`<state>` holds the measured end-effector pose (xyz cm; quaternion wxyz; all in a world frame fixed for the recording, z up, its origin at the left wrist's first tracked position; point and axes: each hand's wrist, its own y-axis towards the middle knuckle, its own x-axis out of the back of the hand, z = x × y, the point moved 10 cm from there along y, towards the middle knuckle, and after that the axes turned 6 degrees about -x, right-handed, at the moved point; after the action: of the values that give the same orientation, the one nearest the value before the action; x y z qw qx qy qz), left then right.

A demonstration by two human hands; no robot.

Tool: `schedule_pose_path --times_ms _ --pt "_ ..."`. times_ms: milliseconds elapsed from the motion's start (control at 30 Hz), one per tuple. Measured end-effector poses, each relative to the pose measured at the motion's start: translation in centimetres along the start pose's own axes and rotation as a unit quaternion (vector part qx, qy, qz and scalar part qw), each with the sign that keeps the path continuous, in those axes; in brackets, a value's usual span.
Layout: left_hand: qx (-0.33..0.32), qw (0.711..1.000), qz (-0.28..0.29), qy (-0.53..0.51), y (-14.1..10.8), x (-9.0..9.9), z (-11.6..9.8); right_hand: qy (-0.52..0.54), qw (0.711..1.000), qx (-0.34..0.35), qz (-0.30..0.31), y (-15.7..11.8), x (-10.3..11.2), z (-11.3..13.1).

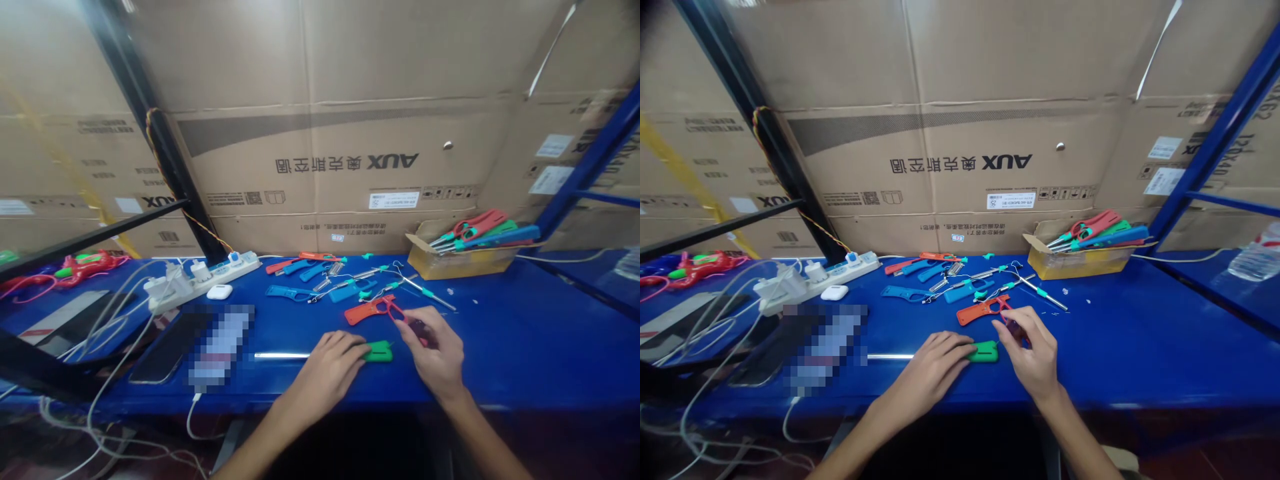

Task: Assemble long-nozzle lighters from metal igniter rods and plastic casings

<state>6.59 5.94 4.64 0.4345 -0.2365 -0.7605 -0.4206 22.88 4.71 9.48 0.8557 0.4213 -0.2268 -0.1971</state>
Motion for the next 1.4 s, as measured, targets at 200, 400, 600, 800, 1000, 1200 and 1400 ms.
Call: schedule_pose_path --times_ms 200,400,600,800,1000,1200,1400 --pt "-0.006 1.000 -0.004 0.002 0.1 0.0 0.0 0.007 0.999 -0.020 0.045 -0.4 -1.0 -0.7" --pt "-0.004 1.000 -0.002 0.000 0.0 -0.2 0.1 0.020 0.999 0.037 0.034 -0.2 -0.7 0.5" --pt "0.000 1.000 0.003 0.000 0.2 0.0 0.0 0.015 0.998 0.001 0.062 -0.2 -1.2 0.0" --pt "0.001 1.000 0.005 -0.010 0.2 0.0 0.0 0.018 0.998 0.046 0.027 -0.1 -0.4 1.0" --pt "0.000 1.000 -0.005 -0.001 0.1 -0.1 0.1 0.027 0.998 0.015 0.059 -0.1 -1.0 0.5" --pt "-0.005 1.000 -0.003 0.001 0.1 -0.1 0.1 0.052 0.998 0.015 0.035 0.1 -0.6 0.4" --pt "-0.001 1.000 0.002 -0.006 0.2 -0.1 0.1 0.039 0.998 -0.008 0.055 -0.4 -1.1 0.1"
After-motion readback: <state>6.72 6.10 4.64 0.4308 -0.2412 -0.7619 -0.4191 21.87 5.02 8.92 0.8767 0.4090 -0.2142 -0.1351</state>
